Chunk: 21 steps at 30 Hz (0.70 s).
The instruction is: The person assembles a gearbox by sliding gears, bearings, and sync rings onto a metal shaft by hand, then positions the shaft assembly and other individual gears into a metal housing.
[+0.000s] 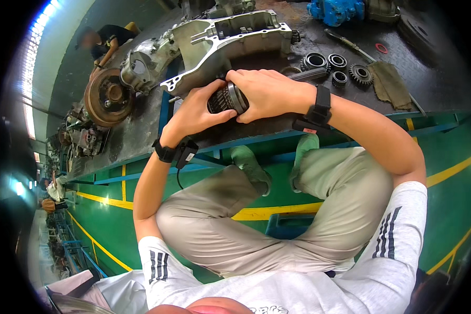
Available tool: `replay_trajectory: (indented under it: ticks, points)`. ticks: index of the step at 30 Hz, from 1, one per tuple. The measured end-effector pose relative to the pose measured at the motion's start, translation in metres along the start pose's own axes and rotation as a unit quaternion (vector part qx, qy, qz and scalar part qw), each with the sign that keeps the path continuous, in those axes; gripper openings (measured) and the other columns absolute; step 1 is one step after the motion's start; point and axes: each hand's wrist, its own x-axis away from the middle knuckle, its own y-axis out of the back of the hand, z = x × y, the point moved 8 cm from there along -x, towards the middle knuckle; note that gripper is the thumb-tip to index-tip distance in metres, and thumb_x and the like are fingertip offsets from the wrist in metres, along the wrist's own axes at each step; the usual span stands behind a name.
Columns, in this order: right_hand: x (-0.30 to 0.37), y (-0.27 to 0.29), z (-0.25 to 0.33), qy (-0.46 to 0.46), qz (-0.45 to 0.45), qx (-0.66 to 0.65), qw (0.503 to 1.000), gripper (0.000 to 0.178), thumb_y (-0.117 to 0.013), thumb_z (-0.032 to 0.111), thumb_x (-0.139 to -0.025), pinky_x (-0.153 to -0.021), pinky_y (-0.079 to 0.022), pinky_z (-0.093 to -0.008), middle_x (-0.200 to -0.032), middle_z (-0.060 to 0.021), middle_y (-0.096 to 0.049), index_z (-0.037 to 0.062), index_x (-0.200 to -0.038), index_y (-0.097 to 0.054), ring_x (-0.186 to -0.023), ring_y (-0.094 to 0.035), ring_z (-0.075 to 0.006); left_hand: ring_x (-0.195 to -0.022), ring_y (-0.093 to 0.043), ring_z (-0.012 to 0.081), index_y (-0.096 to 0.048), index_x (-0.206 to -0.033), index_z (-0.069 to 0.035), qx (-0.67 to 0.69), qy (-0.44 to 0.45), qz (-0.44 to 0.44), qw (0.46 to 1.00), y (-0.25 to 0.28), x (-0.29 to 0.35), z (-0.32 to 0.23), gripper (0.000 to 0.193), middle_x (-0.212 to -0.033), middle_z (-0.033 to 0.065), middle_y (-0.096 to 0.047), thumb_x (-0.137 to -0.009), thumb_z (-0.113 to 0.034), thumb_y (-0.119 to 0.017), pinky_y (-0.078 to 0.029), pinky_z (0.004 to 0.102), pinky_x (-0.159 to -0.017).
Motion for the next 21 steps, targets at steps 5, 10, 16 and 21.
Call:
replay_trajectory:
  ticks: [5,10,16,21]
  points:
    - [-0.002,-0.001,-0.003,-0.019,-0.008,0.022,1.0,0.075,-0.089,0.032,-0.074,-0.089,-0.059,-0.0542,-0.117,-0.0209,-0.072,0.0016,-0.135,-0.057,-0.107,-0.073,-0.0457,-0.096,-0.078,0.0381,-0.066,-0.135,0.007,-0.017,0.001,-0.006,1.0,0.003,0.0,0.001,0.072,-0.107,0.0241,-0.078,-0.085,-0.039,-0.089,-0.058,0.0441,-0.09]
    - [0.013,0.02,-0.013,-0.02,-0.001,0.018,1.0,0.067,-0.087,0.028,-0.072,-0.086,-0.058,-0.0535,-0.113,-0.0209,-0.071,0.005,-0.13,-0.062,-0.103,-0.072,-0.0461,-0.095,-0.078,0.0343,-0.068,-0.137,-0.002,0.005,-0.014,-0.009,1.0,0.0,-0.002,-0.007,0.063,-0.105,0.0203,-0.08,-0.087,-0.035,-0.088,-0.059,0.0418,-0.091]
    - [0.043,0.06,-0.042,-0.028,-0.009,0.027,0.999,0.054,-0.081,0.017,-0.068,-0.083,-0.054,-0.0487,-0.101,-0.0192,-0.066,0.0031,-0.116,-0.061,-0.094,-0.066,-0.0427,-0.093,-0.077,0.0253,-0.069,-0.135,-0.008,0.036,0.004,-0.004,0.999,0.003,0.001,-0.004,0.056,-0.102,0.0133,-0.08,-0.088,-0.034,-0.087,-0.058,0.0374,-0.092]
    - [0.082,0.119,-0.081,-0.139,0.009,0.025,0.99,0.052,-0.079,0.013,-0.069,-0.078,-0.054,-0.0433,-0.087,-0.0195,-0.064,0.001,-0.116,-0.06,-0.08,-0.064,-0.0351,-0.098,-0.077,0.0253,-0.07,-0.134,-0.009,0.035,-0.013,-0.022,0.999,0.004,-0.003,0.002,0.054,-0.107,0.0128,-0.079,-0.088,-0.032,-0.087,-0.057,0.0368,-0.096]
